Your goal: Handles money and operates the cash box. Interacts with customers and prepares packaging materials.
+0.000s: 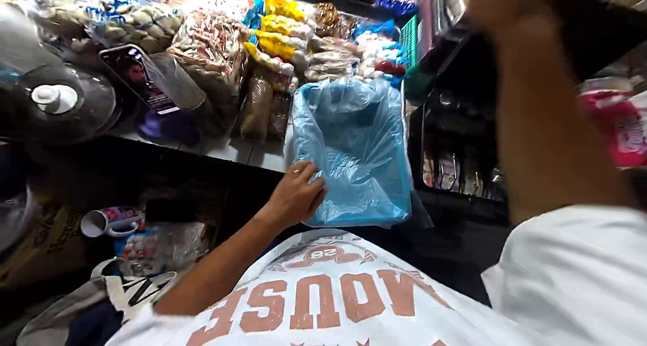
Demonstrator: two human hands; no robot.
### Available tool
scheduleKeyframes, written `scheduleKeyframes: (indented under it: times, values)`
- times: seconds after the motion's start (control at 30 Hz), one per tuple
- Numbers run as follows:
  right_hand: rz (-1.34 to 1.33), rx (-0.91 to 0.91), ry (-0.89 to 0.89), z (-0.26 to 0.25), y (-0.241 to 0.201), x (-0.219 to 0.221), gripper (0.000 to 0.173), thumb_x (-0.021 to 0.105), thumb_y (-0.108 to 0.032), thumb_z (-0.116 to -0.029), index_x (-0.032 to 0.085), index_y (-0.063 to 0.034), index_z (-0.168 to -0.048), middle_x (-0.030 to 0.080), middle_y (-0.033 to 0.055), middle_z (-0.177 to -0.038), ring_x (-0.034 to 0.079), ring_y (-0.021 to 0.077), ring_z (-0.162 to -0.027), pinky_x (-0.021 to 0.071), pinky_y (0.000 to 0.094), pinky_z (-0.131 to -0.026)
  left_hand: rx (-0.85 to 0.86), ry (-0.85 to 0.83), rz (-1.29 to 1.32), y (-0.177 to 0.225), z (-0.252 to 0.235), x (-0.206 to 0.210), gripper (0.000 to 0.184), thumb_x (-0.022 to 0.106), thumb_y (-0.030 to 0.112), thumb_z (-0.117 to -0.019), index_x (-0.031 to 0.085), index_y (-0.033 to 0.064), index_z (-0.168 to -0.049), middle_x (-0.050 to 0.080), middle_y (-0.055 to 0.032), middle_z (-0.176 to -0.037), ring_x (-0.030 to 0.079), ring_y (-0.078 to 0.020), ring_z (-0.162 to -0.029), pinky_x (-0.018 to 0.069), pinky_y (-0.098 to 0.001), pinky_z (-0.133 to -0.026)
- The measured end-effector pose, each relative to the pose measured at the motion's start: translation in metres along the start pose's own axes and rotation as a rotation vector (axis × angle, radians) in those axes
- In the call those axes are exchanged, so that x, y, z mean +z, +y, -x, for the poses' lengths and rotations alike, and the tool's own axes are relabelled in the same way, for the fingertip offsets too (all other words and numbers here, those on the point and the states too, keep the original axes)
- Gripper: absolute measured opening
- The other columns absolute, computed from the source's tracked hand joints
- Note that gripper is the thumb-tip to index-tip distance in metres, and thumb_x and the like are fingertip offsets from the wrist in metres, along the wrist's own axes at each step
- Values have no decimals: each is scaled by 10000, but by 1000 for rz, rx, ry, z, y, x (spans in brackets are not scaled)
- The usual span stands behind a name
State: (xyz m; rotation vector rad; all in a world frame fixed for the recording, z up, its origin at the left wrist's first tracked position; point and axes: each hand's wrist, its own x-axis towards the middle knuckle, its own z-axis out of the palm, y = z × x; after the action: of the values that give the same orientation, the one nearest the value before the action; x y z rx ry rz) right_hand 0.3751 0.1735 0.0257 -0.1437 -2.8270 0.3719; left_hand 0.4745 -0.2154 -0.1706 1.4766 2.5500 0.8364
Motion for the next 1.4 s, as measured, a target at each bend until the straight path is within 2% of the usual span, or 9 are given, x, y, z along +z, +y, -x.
scheduleKeyframes:
  times: [0.2, 0.3, 0.43, 0.57, 0.77, 0.93, 1.03, 1.2, 1.4]
  values:
    - [34, -15, -1220, 163, -80, 193, 339, 716, -246, -961, 706, 55, -1116, 686, 280, -1095, 656, 452, -1056, 500, 653, -898, -335, -671, -200, -29, -100, 58, 365, 644, 169, -972, 654, 11, -1301, 537, -277, -1423, 461, -470, -1363, 359, -640, -1109]
    - [23, 149, -919, 170, -43, 217, 682, 879, -229, -806, 588, 52, -1354, 455, 383, -1441, 394, 573, -1373, 380, 726, -1057, -414, -599, -193, -43, -110, 63, 467, 708, 155, -921, 613, 24, -1359, 457, -291, -1486, 408, -487, -1397, 370, -646, -1102]
    - [-146, 59, -624, 159, -30, 178, 393, 719, -9, -875, 655, 13, -1262, 523, 320, -1353, 509, 508, -1265, 461, 648, -1004, -310, -508, -238, -3, -108, 48, 381, 727, 68, -866, 668, -12, -1234, 481, -279, -1451, 434, -482, -1367, 458, -635, -1000]
    - [-235, -150, -1002, 184, -47, 175, 180, 643, 4, -926, 726, 0, -1086, 717, 219, -1011, 699, 391, -932, 550, 612, -824, -381, -772, -96, 11, -99, 63, 449, 796, 417, -877, 718, 121, -1206, 529, -257, -1414, 438, -520, -1341, 385, -785, -943]
    - [-81, 23, -1088, 184, -55, 229, 597, 854, -184, -836, 604, 22, -1337, 524, 327, -1388, 487, 512, -1312, 415, 690, -1042, -472, -555, -86, -43, -112, 91, 896, 809, 498, -844, 401, 161, -1568, 131, -302, -1671, 165, -552, -1514, 155, -751, -1167]
    - [-58, 19, -737, 167, -32, 226, 537, 775, -53, -853, 620, -28, -1367, 458, 305, -1500, 338, 543, -1440, 228, 798, -1118, -430, -420, -173, -35, -115, 83, 549, 644, 256, -1008, 486, 65, -1499, 146, -303, -1668, 147, -530, -1530, 177, -695, -1200]
    - [-132, 85, -590, 172, -44, 195, 360, 694, -32, -891, 674, -7, -1250, 501, 312, -1410, 478, 520, -1304, 436, 675, -1031, -376, -319, -174, 4, -112, 67, 441, 685, 147, -943, 601, 24, -1358, 324, -296, -1596, 290, -531, -1471, 321, -750, -1085]
    - [-92, 325, -1042, 196, -70, 215, 797, 521, -377, -1054, 114, -30, -1645, 37, 354, -1662, 28, 554, -1536, 63, 751, -1188, -463, -689, -84, -13, -98, 108, 845, 574, 462, -987, 116, 267, -1670, -162, -132, -1716, -153, -479, -1548, -38, -837, -1103]
    - [65, 316, -971, 211, -77, 242, 807, 372, -349, -1073, -98, 25, -1613, -135, 358, -1647, -117, 512, -1544, -72, 661, -1220, -398, -609, -170, -29, -93, 130, 845, 503, 459, -992, 3, 337, -1662, -166, -95, -1721, -179, -451, -1550, -110, -814, -1096]
